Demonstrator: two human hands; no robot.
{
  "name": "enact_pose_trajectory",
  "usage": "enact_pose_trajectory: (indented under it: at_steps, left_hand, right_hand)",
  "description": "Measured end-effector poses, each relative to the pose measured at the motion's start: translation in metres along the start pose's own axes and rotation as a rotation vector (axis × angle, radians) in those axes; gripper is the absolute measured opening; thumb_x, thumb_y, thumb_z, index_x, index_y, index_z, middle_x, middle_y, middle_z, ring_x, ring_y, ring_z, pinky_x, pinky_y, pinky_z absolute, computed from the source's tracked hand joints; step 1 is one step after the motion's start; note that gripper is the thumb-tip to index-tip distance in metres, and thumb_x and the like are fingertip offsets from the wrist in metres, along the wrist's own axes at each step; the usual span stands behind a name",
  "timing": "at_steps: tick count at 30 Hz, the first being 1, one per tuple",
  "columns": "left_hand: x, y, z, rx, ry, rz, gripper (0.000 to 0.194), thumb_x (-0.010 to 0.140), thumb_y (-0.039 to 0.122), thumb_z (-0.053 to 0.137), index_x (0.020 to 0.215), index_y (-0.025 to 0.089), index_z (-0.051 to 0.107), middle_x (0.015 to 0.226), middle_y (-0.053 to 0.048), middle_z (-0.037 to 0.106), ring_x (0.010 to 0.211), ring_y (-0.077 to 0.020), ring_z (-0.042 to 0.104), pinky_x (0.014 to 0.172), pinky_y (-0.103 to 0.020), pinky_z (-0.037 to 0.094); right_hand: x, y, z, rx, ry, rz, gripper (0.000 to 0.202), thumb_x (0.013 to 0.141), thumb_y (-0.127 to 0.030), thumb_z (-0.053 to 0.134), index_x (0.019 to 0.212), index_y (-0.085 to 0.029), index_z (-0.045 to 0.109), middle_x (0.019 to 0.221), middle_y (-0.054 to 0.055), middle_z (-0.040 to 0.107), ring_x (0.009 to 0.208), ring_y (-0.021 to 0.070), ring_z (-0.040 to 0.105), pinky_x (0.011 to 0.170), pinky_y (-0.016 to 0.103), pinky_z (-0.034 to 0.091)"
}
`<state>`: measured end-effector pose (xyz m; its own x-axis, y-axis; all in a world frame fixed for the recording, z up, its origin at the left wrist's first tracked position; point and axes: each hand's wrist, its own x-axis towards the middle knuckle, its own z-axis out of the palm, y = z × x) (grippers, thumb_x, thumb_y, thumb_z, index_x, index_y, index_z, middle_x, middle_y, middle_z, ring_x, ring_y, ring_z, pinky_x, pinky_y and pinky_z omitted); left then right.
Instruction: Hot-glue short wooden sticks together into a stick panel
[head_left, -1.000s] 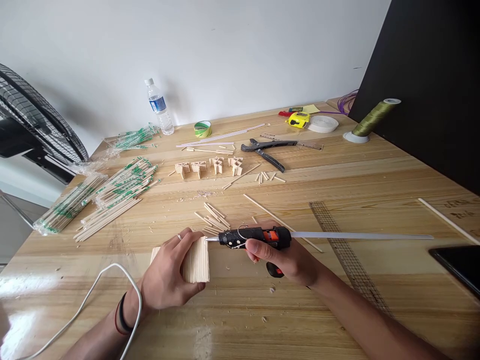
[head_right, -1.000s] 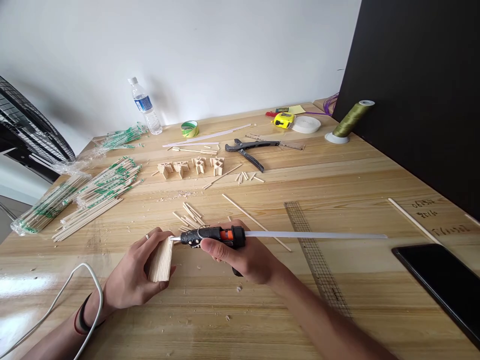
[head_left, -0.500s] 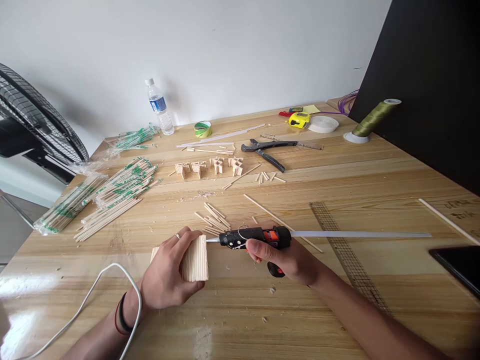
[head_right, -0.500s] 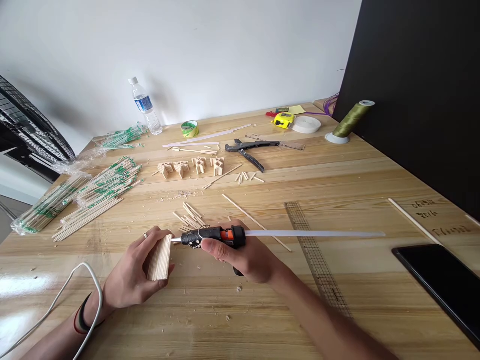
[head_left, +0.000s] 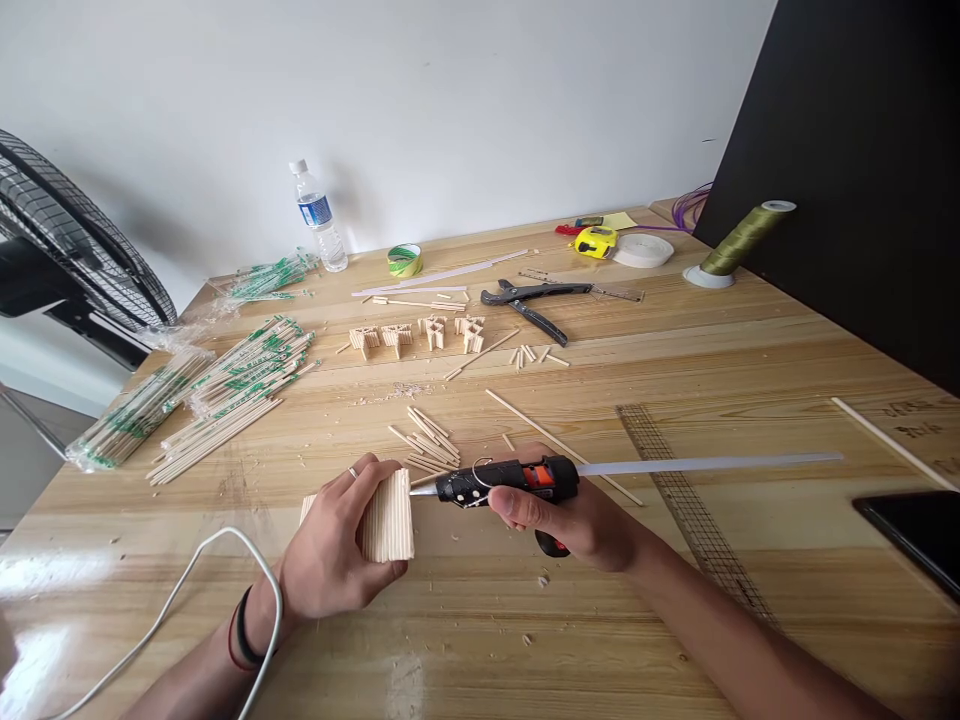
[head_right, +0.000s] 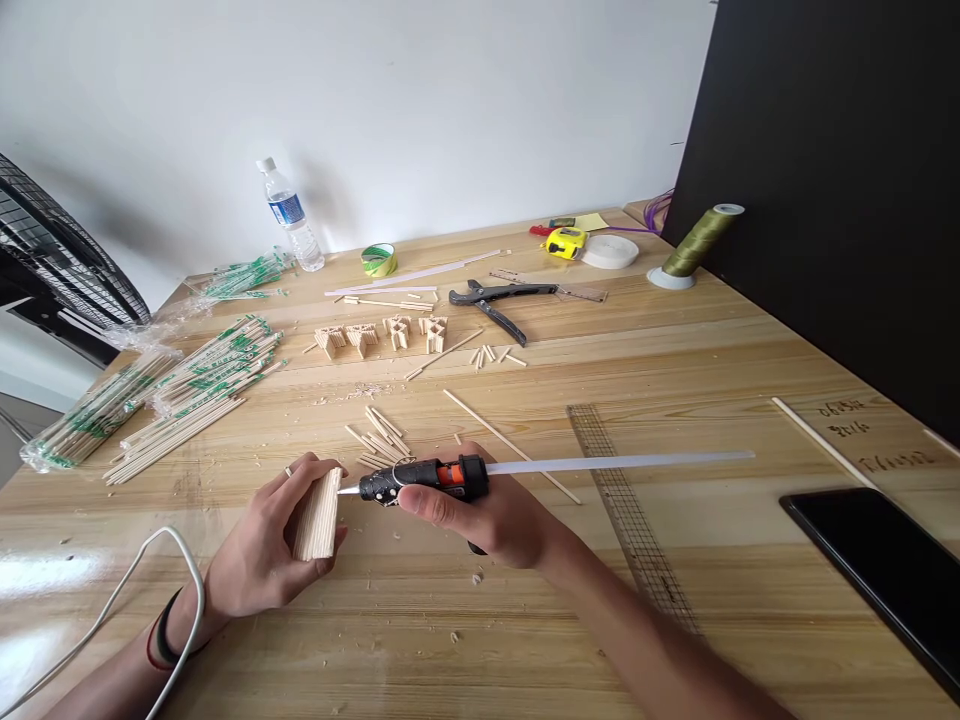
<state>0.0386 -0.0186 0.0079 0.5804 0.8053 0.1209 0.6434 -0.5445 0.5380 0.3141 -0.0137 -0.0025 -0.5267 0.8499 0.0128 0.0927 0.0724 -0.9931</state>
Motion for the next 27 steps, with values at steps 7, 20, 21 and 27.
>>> enact_pose_trajectory:
  at_steps: [7, 20, 21, 27]
  left_hand:
    - [0.000, 0.000, -0.001, -0.004, -0.002, -0.017, 0.056, 0.075, 0.022, 0.068, 0.128, 0.022, 0.049, 0.107, -0.006, 0.062, 0.086, -0.0233, 0.063, 0.078, -0.037, 0.054]
    - [-0.001, -0.001, 0.000, -0.006, -0.015, -0.015, 0.058, 0.075, 0.022, 0.067, 0.130, 0.022, 0.048, 0.110, -0.007, 0.063, 0.086, -0.0234, 0.063, 0.079, -0.038, 0.055]
    - [-0.001, -0.001, 0.000, -0.005, -0.017, -0.014, 0.058, 0.076, 0.022, 0.067, 0.130, 0.022, 0.048, 0.110, -0.007, 0.062, 0.086, -0.0236, 0.063, 0.079, -0.038, 0.054]
    - [-0.001, -0.001, 0.000, 0.000, -0.029, -0.016, 0.060, 0.077, 0.020, 0.067, 0.133, 0.024, 0.046, 0.111, -0.006, 0.061, 0.088, -0.0230, 0.063, 0.080, -0.038, 0.054]
  right_hand:
    - [-0.001, 0.002, -0.001, -0.026, -0.019, 0.028, 0.062, 0.093, -0.077, 0.052, 0.064, -0.023, 0.044, 0.060, -0.003, 0.038, 0.059, 0.0142, 0.037, 0.054, 0.030, 0.028]
    - [-0.001, 0.006, 0.000, 0.019, 0.023, 0.054, 0.063, 0.092, -0.075, 0.057, 0.062, -0.023, 0.041, 0.058, -0.005, 0.036, 0.056, 0.0121, 0.036, 0.054, 0.030, 0.028]
    - [-0.002, 0.007, 0.000, 0.014, 0.027, 0.067, 0.063, 0.091, -0.076, 0.057, 0.062, -0.023, 0.042, 0.059, -0.005, 0.037, 0.058, 0.0125, 0.037, 0.055, 0.030, 0.028]
    - [-0.002, 0.010, 0.000, -0.017, 0.052, 0.112, 0.065, 0.090, -0.080, 0.055, 0.062, -0.023, 0.041, 0.059, -0.005, 0.035, 0.059, 0.0135, 0.038, 0.058, 0.031, 0.031]
